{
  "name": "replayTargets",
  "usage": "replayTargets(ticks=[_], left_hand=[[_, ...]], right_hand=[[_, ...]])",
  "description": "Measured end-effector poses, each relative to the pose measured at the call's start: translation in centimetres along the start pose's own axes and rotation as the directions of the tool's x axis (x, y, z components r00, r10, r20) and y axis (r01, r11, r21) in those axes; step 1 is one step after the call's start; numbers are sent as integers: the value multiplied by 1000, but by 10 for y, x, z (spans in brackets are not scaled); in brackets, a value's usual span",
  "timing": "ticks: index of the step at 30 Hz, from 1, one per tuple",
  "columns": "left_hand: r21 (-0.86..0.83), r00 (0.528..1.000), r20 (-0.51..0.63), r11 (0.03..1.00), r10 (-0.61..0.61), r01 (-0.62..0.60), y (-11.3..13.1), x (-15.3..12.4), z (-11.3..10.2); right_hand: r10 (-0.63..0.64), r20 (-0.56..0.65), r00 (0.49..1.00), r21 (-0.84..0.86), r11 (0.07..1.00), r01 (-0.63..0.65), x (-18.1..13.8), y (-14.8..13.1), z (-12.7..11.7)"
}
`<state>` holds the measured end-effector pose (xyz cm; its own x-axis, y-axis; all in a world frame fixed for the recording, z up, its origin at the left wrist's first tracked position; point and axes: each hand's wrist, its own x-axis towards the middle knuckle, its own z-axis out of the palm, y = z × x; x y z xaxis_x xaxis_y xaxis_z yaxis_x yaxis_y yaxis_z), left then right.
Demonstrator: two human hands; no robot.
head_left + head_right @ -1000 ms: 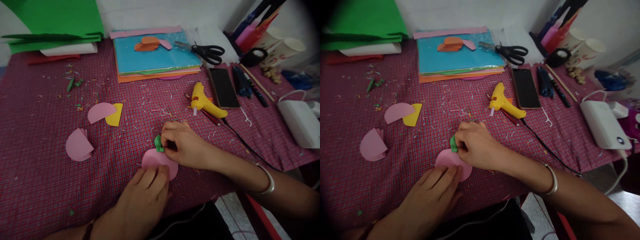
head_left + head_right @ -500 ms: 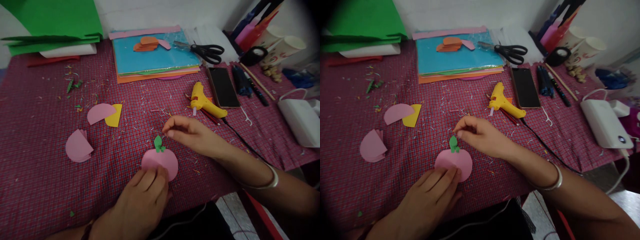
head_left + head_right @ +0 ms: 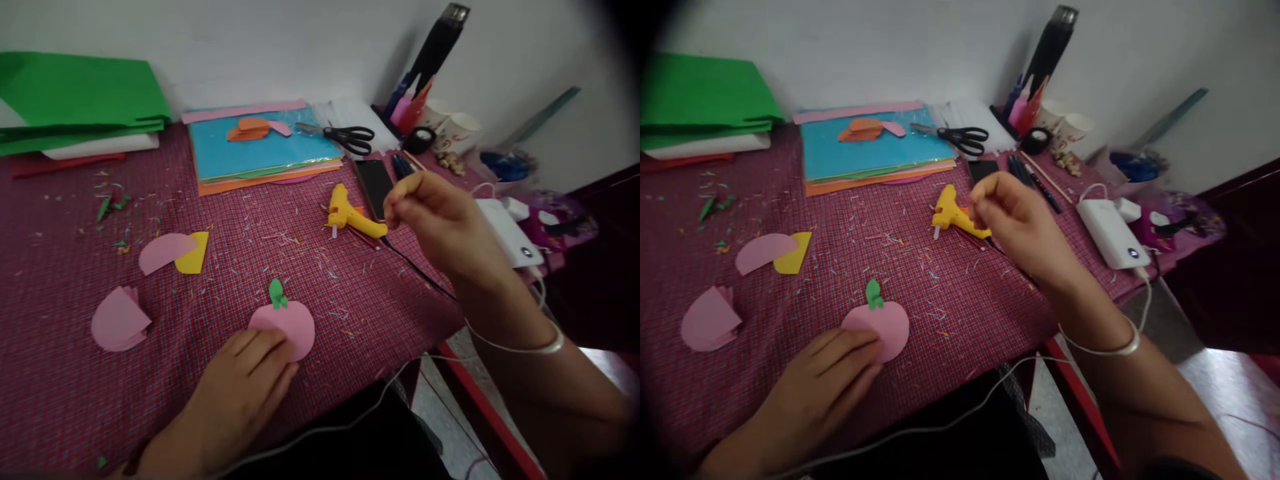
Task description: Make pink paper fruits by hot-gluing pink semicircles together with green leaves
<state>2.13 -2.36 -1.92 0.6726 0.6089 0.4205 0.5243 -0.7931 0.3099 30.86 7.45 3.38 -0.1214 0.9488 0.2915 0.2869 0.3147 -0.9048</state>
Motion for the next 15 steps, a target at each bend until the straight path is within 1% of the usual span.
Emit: replayTargets(ticks=[1, 2, 3, 4, 6, 8, 9, 10, 12, 13, 14, 15], left_hand=[[-21, 1000, -11, 1000, -16, 15, -2, -1, -1], [-36, 999, -23, 999, -38, 37, -5, -3, -1], [-44, 997, -35, 997, -67, 65, -8, -4, -2], [-42, 994, -45, 994, -99, 97, -11, -5, -3], [-22, 985, -54, 986, -166, 165, -19, -7, -5], [2, 973, -57, 975, -222, 223, -26, -7, -7], [8, 968, -53, 969, -247, 248, -29, -7, -8], [8, 963, -54, 964, -263, 264, -31, -6, -9], [-7, 957, -43, 958, -286, 286, -33, -4, -10], [-19, 956, -38, 957, -291, 291, -33, -3, -11], [-32, 955, -29, 955, -295, 294, -33, -3, -11], [-44, 954, -19, 953, -300, 299, -32, -2, -11]], right_hand=[[33, 53, 998, -124, 992, -26, -7, 5, -8], [60, 126, 990, -260, 965, -25, -14, 11, -14], [78, 180, 981, -401, 916, 1, -20, 18, -16], [98, 216, 971, -532, 846, 33, -25, 24, -17], [140, 233, 962, -749, 657, 86, -29, 35, -10], [167, 209, 964, -873, 476, 107, -29, 40, 0], [174, 206, 963, -903, 414, 118, -28, 40, 5], [180, 212, 960, -916, 378, 132, -28, 39, 8], [197, 216, 956, -923, 361, 134, -31, 31, 7], [203, 204, 958, -916, 384, 114, -34, 25, 2], [210, 173, 962, -898, 435, 67, -38, 17, -5], [218, 136, 966, -855, 519, 3, -42, 9, -15]])
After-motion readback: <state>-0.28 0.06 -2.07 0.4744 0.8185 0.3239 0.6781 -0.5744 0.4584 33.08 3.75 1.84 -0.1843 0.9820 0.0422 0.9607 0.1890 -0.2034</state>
